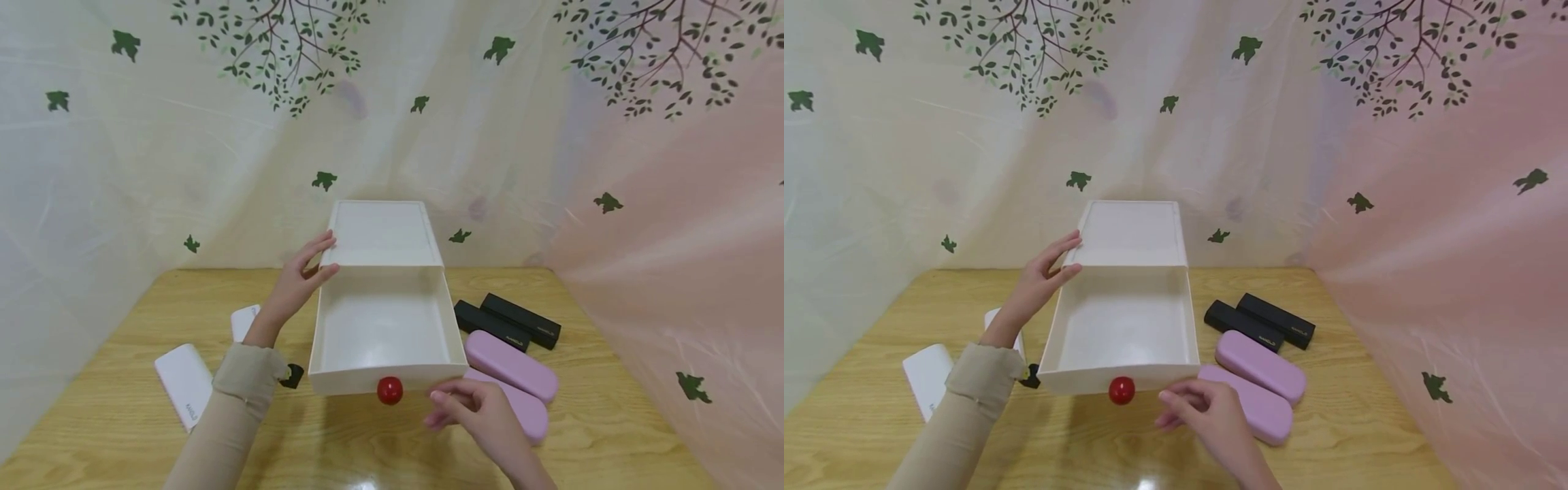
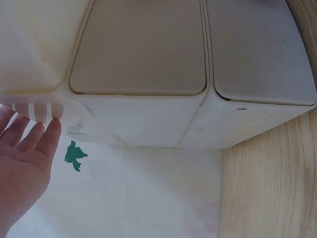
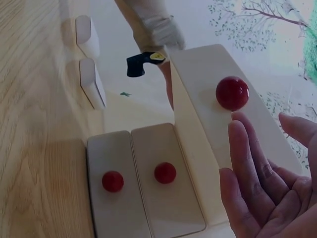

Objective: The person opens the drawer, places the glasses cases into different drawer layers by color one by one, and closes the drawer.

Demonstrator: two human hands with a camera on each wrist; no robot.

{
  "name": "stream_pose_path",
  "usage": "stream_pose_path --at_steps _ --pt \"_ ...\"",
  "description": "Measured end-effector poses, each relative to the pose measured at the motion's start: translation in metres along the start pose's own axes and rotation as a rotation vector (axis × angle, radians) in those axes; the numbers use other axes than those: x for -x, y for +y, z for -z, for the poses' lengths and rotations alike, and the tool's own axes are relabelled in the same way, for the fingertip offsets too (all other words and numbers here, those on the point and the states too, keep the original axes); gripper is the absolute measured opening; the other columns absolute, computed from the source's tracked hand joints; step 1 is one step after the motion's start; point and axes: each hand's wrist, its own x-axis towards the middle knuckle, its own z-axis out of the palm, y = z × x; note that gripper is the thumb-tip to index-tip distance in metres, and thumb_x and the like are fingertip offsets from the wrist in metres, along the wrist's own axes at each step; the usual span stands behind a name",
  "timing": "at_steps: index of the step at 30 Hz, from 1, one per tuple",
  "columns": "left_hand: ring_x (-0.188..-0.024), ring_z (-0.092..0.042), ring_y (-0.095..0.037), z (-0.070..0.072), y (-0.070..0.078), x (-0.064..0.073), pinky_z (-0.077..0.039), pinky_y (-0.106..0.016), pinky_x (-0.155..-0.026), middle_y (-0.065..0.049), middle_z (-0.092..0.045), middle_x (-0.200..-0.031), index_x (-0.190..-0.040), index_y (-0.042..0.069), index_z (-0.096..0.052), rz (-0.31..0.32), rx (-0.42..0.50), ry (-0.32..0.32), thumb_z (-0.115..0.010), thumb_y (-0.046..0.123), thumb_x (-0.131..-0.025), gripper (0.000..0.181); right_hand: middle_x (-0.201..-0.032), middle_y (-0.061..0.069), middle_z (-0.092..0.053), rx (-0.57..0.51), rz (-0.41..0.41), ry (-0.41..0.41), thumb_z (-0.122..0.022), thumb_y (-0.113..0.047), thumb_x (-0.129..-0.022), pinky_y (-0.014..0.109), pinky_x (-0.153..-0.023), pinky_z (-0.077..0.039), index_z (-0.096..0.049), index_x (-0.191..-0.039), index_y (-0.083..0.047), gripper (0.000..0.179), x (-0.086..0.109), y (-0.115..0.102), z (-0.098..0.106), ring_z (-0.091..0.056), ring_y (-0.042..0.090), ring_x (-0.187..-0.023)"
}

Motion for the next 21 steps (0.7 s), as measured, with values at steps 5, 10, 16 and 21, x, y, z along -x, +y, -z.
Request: stream_pose_path --at_steps 5,10,16,21 --pt "-0.149 -0.024 -0.025 -0.001 -0.001 -0.001 -0.033 -0.053 -0.114 0.0 -0.029 -0.16 -0.145 0.011 -0.044 0.008 -0.003 0.006 -0.06 0.018 -0.097 0.052 -0.084 0.019 -0.072 0.01 0.036 -0.007 -0.061 -0.02 -0.095 0.03 -0.074 -0.06 -0.062 -0.109 0.013 0.035 0.004 0.001 0.009 -0.072 0.013 -0.075" --pt "-0.148 -0.024 -0.025 -0.001 0.0 -0.001 -0.033 -0.054 -0.114 0.0 -0.029 -0.16 -0.145 0.011 -0.044 0.011 -0.006 0.009 -0.06 0.019 -0.096 0.052 -0.088 0.012 -0.073 0.005 0.072 -0.013 -0.058 -0.015 -0.097 0.029 -0.074 -0.06 -0.059 -0.11 0.017 0.035 0.005 0.002 0.022 -0.071 0.011 -0.077" --pt "-0.148 -0.025 -0.027 -0.001 0.001 0.0 -0.033 -0.056 -0.113 -0.002 -0.029 -0.16 -0.145 0.01 -0.045 0.005 -0.009 0.018 -0.061 0.018 -0.096 0.052 -0.101 0.01 -0.07 0.036 0.065 0.031 -0.06 -0.011 -0.095 0.026 -0.074 -0.06 -0.06 -0.111 0.018 0.033 0.005 0.006 0.036 -0.07 0.006 -0.079" --pt "-0.148 -0.025 -0.026 -0.001 0.001 0.0 -0.033 -0.055 -0.113 -0.001 -0.03 -0.159 -0.145 0.011 -0.045 0.014 -0.008 0.021 -0.061 0.019 -0.096 0.052 -0.093 0.01 -0.073 0.277 0.159 0.141 -0.067 -0.011 -0.09 0.021 -0.066 -0.057 -0.07 -0.104 0.003 0.02 0.004 0.01 0.041 -0.064 0.0 -0.073"
